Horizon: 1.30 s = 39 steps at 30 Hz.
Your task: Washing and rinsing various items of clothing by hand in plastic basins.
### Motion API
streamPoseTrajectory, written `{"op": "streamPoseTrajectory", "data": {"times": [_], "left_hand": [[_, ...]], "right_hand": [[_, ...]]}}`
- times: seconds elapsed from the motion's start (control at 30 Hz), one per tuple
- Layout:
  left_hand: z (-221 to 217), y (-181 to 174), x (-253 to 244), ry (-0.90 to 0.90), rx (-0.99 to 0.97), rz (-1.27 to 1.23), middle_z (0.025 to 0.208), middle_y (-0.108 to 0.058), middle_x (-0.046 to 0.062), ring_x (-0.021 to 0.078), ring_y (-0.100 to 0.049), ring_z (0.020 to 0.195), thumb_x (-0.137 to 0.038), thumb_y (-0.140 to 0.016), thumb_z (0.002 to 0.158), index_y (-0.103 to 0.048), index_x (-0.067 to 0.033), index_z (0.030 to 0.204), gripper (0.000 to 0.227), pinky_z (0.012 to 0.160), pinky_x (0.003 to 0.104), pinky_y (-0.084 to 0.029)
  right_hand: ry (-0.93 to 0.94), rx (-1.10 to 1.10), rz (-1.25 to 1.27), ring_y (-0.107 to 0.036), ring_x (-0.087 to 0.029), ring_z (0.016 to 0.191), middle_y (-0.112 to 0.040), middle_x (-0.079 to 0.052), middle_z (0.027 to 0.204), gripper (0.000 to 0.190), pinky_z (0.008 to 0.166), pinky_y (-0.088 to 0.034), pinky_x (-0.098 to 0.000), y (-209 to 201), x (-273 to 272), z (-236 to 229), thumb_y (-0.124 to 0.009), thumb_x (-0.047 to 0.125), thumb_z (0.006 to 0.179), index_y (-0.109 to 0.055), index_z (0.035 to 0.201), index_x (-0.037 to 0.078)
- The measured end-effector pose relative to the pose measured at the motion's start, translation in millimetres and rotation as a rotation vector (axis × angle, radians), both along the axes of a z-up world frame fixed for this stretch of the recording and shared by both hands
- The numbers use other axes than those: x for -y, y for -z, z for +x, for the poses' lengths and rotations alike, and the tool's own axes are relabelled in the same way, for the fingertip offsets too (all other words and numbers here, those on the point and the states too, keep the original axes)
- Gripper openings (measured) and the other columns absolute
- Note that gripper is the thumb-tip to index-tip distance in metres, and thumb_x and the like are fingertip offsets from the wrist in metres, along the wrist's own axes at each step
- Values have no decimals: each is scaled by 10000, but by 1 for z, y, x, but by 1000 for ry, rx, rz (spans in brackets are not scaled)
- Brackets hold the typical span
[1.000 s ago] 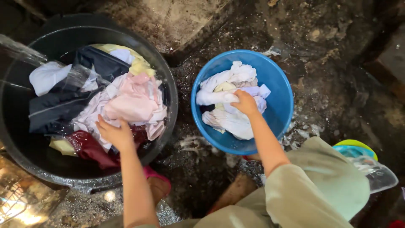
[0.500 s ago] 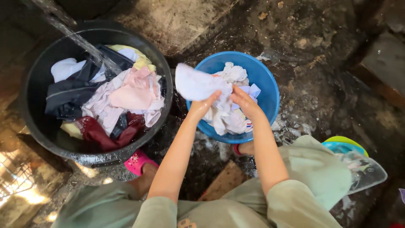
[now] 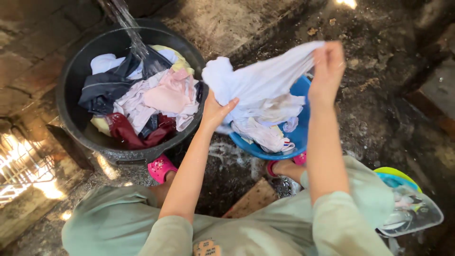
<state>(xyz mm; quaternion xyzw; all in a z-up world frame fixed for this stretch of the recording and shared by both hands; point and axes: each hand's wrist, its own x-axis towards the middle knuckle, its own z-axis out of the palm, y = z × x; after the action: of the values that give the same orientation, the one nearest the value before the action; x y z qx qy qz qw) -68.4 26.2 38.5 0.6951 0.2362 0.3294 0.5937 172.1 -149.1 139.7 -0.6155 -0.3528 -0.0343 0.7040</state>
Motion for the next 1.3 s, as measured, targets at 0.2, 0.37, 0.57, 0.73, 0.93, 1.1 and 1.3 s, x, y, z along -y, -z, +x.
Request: {"op": "streamPoseTrajectory", "data": {"times": [0.2,0.37,0.57,0.73,0.93,1.1,1.3], "left_hand": [[-25,-40,-1,10,-240,274,1201,-709,182,329,-689,1126,-421,-919,693,-526,-70,1339,834,948,409,-538],[-48,-66,-16,154,-264,620,1138,-707,124,339,-687,1035,-473,-925,667,-593,-125,1252,757,853,441,-560],[-60,-120,-55,-300,-262,1199,1039,-609,101,345,-586,1001,-98,-820,691,-666,-123,1099,437,862,489,-445],[-23,-150,-63,-503,136,865,1396,-574,127,341,-504,1361,8,-806,833,-580,-73,1237,470,1200,461,-382],[18,-232,-6,-408,223,865,1262,-557,198,420,-487,1271,-106,-815,558,-562,-37,1237,729,1163,568,-313],[13,-197,-36,-561,-140,396,1071,-635,209,388,-597,1060,-275,-801,742,-564,-34,1062,465,951,460,-482],[23,-10,-82,-149,214,-182,1263,-677,146,196,-628,1118,-406,-554,1033,-601,15,1288,494,1025,359,-475]], "right_hand": [[-68,15,373,-513,-144,981,-521,-13,1021,183,877,-464,-323,-72,16,71,-597,163,1154,-467,1063,73],[111,151,298,-593,-191,1046,-594,-55,1037,235,1028,-522,-401,-73,52,148,-590,235,1163,-489,1035,66],[86,-59,420,-617,-302,1151,-665,-157,1198,362,1088,-511,-501,-9,96,203,-659,269,1102,-627,1192,-80],[336,172,-25,-550,-273,1308,-589,-120,1328,251,1156,-413,-408,-19,59,86,-546,212,1125,-546,1305,37],[-706,228,-300,-542,-187,1277,-567,-107,1397,670,1069,-444,-348,-55,-48,-56,-680,348,972,-435,1480,-12],[-507,54,-267,-651,-118,1051,-736,-31,1124,373,941,-528,-292,-45,-101,-89,-629,331,1081,-702,1218,-8],[-465,403,-458,-629,-189,1023,-669,-82,1087,358,875,-500,-353,-58,-126,-129,-575,304,1113,-668,1217,-26]]}}
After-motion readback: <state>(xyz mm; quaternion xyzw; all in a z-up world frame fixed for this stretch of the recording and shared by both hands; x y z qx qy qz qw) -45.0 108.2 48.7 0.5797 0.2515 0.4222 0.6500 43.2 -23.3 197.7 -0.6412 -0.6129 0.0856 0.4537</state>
